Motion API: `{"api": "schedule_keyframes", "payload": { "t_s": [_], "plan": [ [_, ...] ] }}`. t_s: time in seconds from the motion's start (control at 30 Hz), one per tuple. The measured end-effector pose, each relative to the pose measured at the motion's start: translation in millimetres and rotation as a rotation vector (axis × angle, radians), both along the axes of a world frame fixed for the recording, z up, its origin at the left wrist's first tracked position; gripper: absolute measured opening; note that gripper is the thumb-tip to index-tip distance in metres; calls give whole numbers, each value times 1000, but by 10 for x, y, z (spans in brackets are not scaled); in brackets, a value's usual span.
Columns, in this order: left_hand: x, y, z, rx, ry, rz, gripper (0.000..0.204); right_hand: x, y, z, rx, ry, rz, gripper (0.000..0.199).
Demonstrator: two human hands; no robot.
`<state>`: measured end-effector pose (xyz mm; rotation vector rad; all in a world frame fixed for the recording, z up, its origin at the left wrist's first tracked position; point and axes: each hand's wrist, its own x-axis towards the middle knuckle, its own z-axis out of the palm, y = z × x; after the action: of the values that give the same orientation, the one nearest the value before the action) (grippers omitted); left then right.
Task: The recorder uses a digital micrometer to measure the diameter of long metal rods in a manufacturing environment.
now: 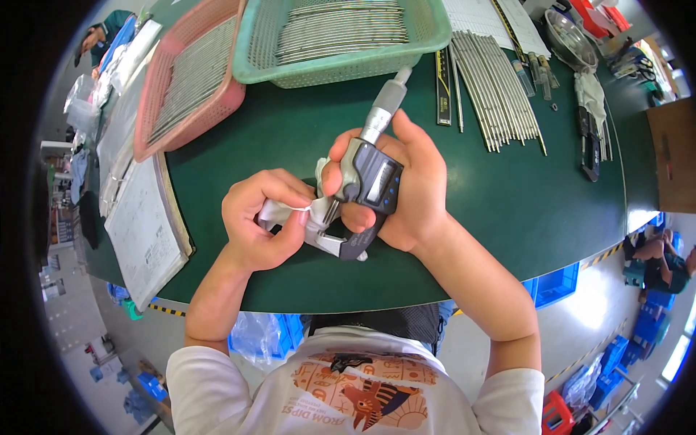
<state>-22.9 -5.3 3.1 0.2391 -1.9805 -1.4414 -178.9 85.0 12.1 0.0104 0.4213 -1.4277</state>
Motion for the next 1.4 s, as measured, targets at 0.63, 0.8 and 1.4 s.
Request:
{"api": "schedule_keyframes", "payload": {
  "t_s": [0.63,0.8,1.4],
  "plan": [
    [-77,-132,17,-486,-100,38,16,53,77,61,-360,754,-284,64],
    [-109,-54,141,-666,-296,9,17,19,31,23,-422,624,-356,58],
    [-159,56,238,-468,-325,97,12,-10,102,123,-284,759,-394,43]
  ]
}}
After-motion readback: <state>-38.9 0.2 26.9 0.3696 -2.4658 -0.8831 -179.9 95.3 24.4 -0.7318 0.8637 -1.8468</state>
